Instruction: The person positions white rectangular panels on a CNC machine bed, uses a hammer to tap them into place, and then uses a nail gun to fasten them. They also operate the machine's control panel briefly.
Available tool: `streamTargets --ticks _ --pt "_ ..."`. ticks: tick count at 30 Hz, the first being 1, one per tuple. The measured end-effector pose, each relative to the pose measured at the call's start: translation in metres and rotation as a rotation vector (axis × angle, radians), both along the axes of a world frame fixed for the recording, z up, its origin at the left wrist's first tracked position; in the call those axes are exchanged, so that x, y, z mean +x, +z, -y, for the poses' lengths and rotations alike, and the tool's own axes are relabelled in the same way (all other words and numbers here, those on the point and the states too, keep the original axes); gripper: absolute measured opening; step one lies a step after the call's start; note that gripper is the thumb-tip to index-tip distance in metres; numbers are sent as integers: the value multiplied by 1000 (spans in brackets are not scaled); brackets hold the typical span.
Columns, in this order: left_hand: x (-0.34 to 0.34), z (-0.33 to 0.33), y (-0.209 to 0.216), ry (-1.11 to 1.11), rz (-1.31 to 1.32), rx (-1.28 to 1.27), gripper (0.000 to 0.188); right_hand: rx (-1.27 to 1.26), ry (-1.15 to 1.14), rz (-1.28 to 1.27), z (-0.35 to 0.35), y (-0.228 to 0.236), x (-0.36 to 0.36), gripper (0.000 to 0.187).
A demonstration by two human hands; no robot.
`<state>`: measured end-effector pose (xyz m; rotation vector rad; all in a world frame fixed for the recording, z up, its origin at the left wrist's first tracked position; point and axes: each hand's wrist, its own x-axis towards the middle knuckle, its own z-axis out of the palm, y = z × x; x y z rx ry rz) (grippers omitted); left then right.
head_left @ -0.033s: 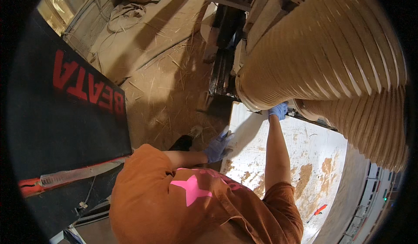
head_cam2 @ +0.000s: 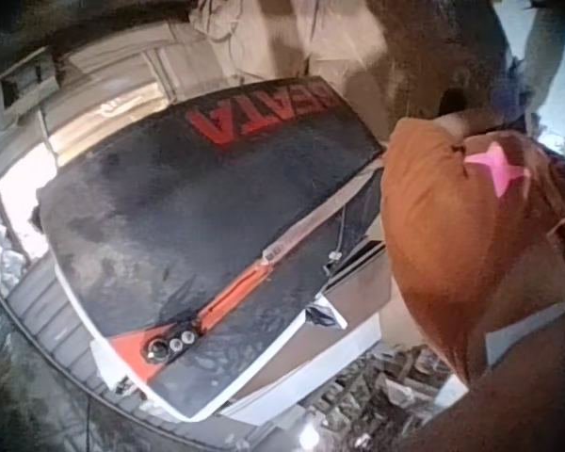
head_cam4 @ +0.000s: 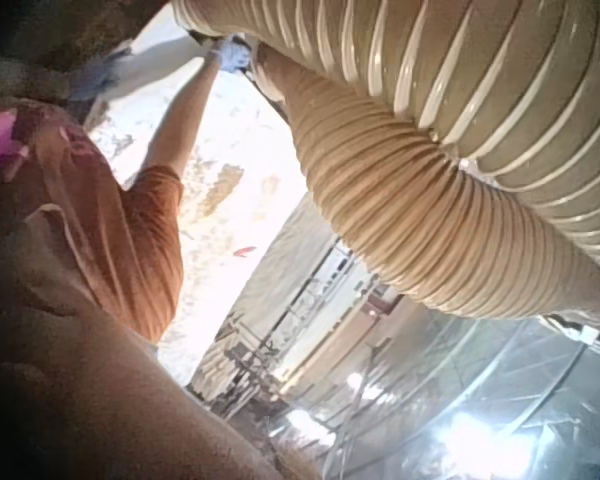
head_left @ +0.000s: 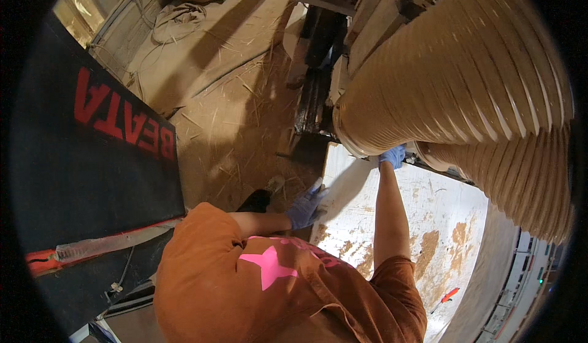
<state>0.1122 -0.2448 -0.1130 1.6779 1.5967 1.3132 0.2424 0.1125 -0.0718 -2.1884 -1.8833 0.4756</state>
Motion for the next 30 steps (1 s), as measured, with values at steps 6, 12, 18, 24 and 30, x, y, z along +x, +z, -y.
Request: streamTargets --ticks 6,12,18,24,30 --pt "-18 21 12 25 -93 -68 73 -40 -71 190 -8 -14 -11 93" --pt "-45 43 21 68 -97 -299 70 -16 8 -69 -16 -13 1 83" --pt "-75 55 9 157 -120 -357 71 5 89 -842 -3 -9 58 74" --pt "-118 75 3 276 5 -561 74 208 173 -1170 75 20 73 47" --pt "-135 91 -11 449 11 -502 74 261 134 -1003 188 48 93 42"
